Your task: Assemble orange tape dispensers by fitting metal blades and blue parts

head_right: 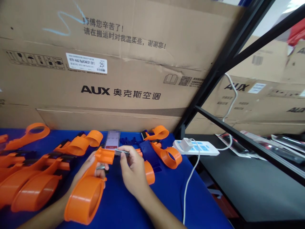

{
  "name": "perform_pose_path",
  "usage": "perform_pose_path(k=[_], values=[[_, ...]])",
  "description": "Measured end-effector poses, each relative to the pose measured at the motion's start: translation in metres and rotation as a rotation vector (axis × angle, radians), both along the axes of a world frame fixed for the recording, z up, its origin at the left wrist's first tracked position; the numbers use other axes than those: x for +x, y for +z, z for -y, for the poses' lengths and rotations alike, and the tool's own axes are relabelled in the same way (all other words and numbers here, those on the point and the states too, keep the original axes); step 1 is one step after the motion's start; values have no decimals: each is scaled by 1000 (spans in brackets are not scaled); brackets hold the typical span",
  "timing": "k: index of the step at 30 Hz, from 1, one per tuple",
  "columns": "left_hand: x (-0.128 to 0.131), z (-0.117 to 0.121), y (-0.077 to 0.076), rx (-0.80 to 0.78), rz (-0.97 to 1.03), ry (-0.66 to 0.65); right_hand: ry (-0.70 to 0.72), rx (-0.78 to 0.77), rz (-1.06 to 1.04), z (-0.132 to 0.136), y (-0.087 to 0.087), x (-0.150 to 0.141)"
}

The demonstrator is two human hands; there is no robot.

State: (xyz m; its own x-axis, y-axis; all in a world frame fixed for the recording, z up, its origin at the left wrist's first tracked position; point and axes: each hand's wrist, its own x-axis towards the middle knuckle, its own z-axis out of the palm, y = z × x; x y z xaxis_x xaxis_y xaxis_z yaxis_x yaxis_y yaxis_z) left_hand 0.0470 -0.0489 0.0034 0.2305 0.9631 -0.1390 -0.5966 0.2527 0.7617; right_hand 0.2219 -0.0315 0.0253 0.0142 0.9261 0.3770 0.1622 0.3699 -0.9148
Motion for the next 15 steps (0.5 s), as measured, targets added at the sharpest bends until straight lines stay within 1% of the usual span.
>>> perform_pose_path(k=[3,7,10,15], values=[[1,2,1,58,-92,39,0,1,-1,0,0,1],[-1,-5,-5,61,-111,-14,9,5,36,-3,-3,4],[-2,-9,-8,55,-125,-30,34,9,95,-5,-5,6],[2,-3,-2,93,-142,-8,48,11,100,-5,-9,5]])
